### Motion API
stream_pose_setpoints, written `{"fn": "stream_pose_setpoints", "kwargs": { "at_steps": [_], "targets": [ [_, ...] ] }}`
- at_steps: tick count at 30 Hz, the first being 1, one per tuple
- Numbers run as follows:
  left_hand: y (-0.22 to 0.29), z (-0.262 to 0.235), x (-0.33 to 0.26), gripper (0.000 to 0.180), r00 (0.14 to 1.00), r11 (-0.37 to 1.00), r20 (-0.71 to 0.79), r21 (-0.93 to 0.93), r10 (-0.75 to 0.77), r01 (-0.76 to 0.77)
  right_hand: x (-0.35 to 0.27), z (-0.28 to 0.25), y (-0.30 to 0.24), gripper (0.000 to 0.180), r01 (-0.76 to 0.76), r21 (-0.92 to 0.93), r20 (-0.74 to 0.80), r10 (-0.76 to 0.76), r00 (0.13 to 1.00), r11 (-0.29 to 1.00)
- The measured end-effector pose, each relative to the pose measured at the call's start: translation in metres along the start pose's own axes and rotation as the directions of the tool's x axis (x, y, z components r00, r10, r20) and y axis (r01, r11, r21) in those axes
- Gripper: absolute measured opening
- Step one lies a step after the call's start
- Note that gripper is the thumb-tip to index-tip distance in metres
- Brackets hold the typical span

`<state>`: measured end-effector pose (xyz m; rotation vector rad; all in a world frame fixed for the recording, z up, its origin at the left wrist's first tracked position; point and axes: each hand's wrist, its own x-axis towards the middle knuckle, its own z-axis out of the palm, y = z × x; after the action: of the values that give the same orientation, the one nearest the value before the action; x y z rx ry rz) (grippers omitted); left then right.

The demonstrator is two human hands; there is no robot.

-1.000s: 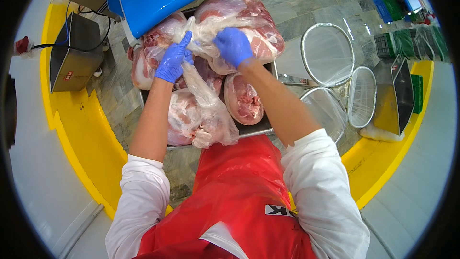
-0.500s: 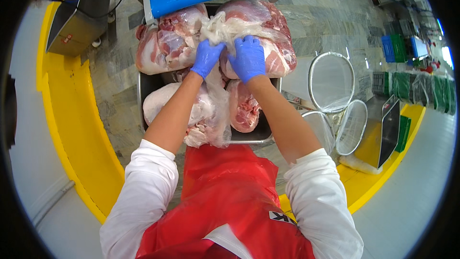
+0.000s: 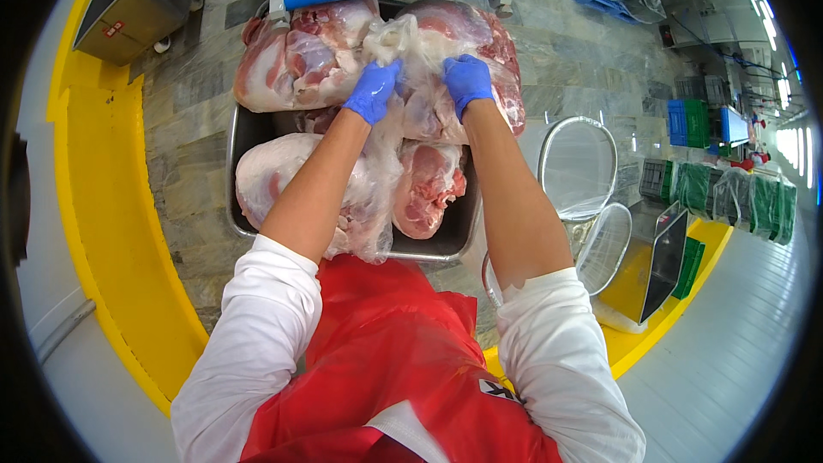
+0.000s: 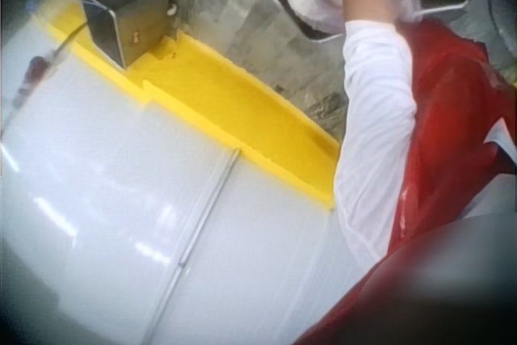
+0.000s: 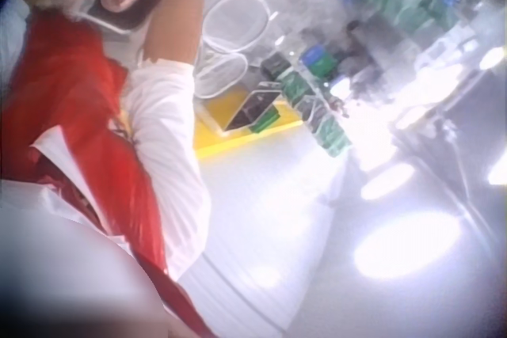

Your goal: The person removes vacuum-sealed pork legs from a water bath, places them in a metal tray, and uses a knife to trim fat and connective tissue from the meat. The trimmed pieces are set aside in the tray.

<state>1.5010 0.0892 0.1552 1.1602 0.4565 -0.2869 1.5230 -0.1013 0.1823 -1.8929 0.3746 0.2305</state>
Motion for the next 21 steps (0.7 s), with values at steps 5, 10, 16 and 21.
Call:
{"fn": "stream_pose_setpoints", "kwargs": {
  "at_steps": [5, 10, 16, 21],
  "targets": [
    [-0.017, -0.003, -0.010, 0.040, 0.987, 0.982, 0.099, -0.131, -0.126, 0.138, 0.037, -0.011, 0.026, 0.020, 0.110, -0.215, 0.082, -0.094, 0.992, 0.970],
    [-0.027, -0.009, -0.014, 0.034, 0.960, 0.935, 0.231, -0.279, -0.156, 0.219, 0.045, -0.021, 0.019, 0.026, -0.336, 0.202, 0.078, 0.327, 0.942, 0.920],
    [-0.031, -0.003, -0.039, 0.033, 0.983, 0.897, 0.178, -0.424, -0.052, 0.124, 0.027, -0.020, -0.018, 0.026, -0.100, -0.267, 0.205, 0.158, 0.966, 0.959],
    [-0.037, 0.005, -0.031, 0.030, 0.831, 0.619, 0.336, 0.555, 0.444, -0.555, -0.014, 0.040, -0.074, 0.028, 0.354, -0.538, 0.357, -0.174, 0.918, 0.765]
  ]
}}
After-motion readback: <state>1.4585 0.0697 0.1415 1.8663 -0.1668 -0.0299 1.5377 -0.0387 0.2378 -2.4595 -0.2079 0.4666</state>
